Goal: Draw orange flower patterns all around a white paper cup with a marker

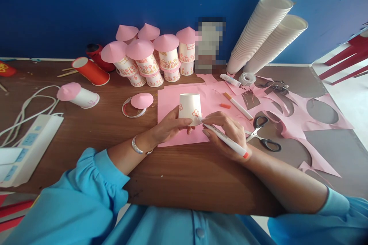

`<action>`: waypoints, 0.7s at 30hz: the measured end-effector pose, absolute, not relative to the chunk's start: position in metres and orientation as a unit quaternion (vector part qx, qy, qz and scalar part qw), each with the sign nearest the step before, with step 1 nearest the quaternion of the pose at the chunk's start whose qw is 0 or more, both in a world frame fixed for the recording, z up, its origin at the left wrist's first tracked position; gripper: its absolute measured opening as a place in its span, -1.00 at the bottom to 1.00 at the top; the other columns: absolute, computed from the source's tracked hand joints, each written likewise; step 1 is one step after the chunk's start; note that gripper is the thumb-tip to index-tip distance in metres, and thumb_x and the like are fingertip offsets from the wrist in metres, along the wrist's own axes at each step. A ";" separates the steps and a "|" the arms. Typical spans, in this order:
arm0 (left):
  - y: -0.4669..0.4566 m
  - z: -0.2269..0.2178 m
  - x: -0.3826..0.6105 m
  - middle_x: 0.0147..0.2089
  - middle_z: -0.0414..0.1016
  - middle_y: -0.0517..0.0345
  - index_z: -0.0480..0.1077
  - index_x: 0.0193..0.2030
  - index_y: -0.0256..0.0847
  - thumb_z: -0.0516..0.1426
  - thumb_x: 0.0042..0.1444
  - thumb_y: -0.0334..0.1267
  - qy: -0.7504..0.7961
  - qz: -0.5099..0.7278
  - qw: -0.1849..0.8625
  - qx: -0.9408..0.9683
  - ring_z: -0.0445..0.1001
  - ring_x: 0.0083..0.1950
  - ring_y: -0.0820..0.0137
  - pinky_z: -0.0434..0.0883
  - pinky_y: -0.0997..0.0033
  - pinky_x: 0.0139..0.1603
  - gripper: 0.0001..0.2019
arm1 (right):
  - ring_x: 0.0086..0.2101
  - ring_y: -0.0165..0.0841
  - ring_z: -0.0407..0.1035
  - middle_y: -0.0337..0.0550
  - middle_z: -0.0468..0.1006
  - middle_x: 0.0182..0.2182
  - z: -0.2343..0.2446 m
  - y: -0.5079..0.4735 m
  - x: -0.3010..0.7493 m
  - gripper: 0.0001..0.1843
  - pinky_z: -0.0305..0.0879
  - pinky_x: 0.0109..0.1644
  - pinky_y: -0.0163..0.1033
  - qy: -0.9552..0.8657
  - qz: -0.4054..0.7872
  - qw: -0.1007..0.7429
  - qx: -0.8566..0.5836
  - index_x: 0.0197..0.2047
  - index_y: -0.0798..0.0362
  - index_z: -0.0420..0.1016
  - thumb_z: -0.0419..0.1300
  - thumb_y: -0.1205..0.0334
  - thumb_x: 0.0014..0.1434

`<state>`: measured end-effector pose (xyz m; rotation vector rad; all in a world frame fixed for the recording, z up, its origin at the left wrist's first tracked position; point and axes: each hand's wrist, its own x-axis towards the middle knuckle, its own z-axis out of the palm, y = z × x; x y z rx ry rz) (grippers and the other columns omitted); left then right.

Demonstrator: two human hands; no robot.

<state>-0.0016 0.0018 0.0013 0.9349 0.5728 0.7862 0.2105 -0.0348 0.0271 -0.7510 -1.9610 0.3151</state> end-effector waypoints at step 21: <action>0.004 0.002 0.000 -0.26 0.55 0.08 0.49 -0.06 -0.26 0.38 0.11 -0.15 0.232 0.368 0.789 0.434 0.47 -0.28 0.41 0.46 0.47 -0.35 -0.67 | -0.40 -0.37 0.55 -0.20 0.66 -0.36 0.028 -0.039 0.211 -0.88 0.46 -0.34 -0.28 -0.824 0.134 0.461 -0.301 -0.07 0.00 0.44 0.17 0.37 0.35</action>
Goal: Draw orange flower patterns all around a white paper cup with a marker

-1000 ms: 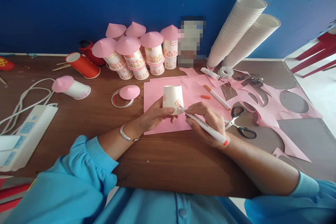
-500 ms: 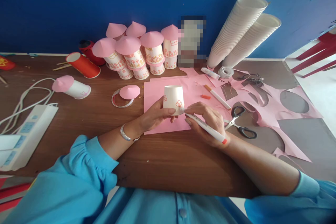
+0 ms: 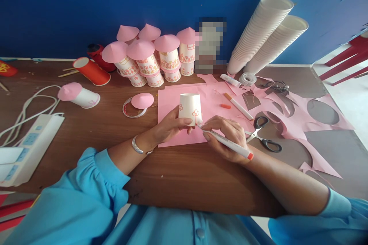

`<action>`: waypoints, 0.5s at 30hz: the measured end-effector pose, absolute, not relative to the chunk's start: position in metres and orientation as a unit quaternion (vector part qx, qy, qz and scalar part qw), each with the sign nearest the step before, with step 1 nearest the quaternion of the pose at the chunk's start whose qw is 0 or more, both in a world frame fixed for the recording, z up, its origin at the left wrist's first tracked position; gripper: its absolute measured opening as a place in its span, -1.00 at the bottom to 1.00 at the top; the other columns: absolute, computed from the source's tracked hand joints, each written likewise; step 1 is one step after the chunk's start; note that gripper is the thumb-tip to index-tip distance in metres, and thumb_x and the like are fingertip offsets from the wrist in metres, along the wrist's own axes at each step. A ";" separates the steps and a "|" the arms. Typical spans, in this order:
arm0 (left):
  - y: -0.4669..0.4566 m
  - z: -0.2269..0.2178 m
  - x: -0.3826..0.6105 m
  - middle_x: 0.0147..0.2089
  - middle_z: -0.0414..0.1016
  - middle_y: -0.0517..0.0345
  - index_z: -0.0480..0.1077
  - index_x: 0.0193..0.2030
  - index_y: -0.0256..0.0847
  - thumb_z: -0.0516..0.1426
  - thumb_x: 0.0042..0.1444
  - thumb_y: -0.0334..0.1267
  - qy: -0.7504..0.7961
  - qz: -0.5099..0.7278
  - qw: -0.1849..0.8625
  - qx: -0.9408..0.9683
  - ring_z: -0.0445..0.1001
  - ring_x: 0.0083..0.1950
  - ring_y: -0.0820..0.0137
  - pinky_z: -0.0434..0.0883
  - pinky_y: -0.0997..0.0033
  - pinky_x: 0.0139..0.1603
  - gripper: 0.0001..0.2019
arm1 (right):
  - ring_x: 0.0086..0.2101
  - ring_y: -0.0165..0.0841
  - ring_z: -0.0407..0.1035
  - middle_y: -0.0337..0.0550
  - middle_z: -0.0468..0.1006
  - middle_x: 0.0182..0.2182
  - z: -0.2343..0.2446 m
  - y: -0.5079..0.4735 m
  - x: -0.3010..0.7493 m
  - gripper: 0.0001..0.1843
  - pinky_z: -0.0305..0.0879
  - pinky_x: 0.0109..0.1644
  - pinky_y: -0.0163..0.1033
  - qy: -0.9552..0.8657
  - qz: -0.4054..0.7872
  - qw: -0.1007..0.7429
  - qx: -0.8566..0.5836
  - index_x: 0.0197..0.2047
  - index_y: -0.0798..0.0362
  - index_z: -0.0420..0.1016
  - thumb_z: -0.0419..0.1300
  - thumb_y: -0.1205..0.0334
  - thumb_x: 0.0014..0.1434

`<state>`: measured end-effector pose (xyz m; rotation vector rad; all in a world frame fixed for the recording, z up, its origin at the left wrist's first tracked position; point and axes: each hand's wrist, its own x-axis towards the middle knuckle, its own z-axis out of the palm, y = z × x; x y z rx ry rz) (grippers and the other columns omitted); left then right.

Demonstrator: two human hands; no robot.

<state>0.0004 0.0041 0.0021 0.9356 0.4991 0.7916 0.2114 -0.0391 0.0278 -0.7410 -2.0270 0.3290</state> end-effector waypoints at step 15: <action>0.004 0.002 -0.004 -0.06 0.65 -0.05 0.50 0.07 -0.23 0.33 0.15 -0.15 0.224 0.389 0.811 0.374 0.62 -0.08 0.19 0.58 0.14 -0.06 -0.62 | -0.29 -0.26 0.51 -0.14 0.57 -0.32 0.013 -0.028 0.216 -0.75 0.52 -0.20 -0.12 -0.777 0.125 0.522 -0.328 0.17 -0.04 0.43 0.15 0.17 0.47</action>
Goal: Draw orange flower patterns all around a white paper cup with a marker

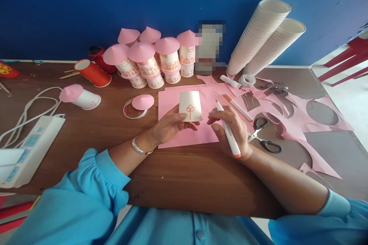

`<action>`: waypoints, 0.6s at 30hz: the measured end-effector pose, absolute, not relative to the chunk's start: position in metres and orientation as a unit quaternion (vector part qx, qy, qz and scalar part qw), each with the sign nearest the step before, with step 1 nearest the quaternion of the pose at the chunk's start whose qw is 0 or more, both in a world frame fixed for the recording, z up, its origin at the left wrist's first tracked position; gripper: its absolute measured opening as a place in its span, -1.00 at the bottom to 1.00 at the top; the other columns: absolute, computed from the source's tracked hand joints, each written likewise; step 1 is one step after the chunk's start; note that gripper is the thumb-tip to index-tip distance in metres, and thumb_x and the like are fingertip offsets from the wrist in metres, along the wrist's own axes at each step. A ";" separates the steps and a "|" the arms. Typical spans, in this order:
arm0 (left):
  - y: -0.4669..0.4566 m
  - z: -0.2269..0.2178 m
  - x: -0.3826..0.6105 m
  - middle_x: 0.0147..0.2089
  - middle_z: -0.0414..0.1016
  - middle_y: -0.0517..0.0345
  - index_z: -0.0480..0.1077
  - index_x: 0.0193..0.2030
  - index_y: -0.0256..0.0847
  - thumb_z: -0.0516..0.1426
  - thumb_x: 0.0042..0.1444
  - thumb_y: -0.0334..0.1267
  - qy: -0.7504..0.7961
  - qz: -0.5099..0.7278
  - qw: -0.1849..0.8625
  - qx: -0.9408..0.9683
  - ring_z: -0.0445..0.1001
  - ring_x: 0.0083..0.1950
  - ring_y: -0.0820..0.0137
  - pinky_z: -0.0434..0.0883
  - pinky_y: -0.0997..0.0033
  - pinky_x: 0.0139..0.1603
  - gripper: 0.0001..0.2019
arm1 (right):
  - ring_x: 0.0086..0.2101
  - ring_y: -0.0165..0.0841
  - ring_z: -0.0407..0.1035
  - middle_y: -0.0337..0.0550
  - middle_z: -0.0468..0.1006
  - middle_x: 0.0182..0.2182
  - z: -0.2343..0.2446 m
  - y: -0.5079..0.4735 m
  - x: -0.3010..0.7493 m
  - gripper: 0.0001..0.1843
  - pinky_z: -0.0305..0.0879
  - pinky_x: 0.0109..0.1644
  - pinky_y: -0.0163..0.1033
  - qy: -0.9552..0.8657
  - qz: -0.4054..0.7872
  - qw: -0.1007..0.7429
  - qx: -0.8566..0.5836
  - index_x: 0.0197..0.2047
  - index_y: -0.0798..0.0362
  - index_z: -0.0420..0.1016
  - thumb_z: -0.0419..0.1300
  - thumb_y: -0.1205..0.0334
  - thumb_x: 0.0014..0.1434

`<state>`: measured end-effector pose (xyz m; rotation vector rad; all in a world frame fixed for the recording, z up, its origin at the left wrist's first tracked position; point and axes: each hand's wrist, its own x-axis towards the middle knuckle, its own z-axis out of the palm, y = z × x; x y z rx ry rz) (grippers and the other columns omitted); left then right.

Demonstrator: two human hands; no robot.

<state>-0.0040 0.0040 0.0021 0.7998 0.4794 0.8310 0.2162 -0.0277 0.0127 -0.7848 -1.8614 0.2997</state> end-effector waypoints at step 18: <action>0.001 0.005 0.001 -0.05 0.58 0.01 0.49 0.06 -0.18 0.48 -0.02 -0.16 0.244 0.358 0.775 0.461 0.53 -0.04 0.25 0.47 0.27 -0.04 -0.48 | -0.36 -0.32 0.50 -0.14 0.56 -0.28 0.011 -0.030 0.210 -0.72 0.47 -0.30 -0.24 -0.811 0.081 0.488 -0.314 0.08 -0.07 0.55 0.33 0.31 0.33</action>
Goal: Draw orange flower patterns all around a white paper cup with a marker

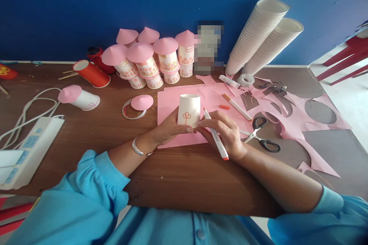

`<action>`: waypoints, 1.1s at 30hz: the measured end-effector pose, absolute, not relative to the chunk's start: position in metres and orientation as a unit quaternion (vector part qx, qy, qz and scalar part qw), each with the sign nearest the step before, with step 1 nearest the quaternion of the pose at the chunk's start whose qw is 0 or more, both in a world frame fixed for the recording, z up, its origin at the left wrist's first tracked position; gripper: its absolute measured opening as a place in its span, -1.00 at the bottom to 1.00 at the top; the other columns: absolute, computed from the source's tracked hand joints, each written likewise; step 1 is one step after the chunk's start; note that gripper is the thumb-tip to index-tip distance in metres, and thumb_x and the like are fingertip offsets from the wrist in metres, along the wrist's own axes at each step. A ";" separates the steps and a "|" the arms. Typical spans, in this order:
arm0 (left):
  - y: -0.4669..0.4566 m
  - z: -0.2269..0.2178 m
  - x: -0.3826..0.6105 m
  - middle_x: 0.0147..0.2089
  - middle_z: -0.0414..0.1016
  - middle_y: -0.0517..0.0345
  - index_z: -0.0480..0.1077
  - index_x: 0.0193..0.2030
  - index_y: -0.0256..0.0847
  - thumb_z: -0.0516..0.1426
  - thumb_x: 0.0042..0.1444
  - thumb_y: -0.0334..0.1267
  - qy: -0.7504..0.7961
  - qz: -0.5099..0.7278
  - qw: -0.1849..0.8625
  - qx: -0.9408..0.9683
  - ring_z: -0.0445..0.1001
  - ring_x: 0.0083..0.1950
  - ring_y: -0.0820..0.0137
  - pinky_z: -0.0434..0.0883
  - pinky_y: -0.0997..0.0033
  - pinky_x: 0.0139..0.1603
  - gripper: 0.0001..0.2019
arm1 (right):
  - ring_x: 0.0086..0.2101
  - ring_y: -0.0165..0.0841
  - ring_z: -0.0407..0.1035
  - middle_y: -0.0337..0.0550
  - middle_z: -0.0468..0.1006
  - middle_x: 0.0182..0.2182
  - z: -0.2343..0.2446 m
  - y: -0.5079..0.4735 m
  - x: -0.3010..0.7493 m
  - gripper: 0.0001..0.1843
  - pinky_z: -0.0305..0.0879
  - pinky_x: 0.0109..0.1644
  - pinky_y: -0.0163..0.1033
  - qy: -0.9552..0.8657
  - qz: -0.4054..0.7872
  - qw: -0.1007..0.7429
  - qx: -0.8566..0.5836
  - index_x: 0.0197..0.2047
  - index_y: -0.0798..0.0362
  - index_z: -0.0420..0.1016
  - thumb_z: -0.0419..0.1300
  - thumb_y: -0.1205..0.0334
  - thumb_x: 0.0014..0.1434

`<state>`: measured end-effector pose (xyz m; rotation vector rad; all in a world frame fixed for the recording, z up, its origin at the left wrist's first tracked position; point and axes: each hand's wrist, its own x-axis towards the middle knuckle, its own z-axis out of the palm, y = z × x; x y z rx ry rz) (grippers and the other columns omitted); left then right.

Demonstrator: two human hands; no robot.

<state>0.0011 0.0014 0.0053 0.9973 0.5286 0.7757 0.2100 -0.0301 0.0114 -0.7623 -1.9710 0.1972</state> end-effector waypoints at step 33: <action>0.005 0.004 -0.003 -0.08 0.67 -0.01 0.53 0.02 -0.24 0.43 0.03 -0.29 0.257 0.371 0.814 0.366 0.63 -0.10 0.29 0.61 0.34 -0.12 -0.60 | -0.30 -0.29 0.62 -0.14 0.66 -0.29 0.023 -0.037 0.213 -0.82 0.56 -0.26 -0.23 -0.781 0.145 0.509 -0.331 -0.04 -0.04 0.45 0.28 0.34 0.31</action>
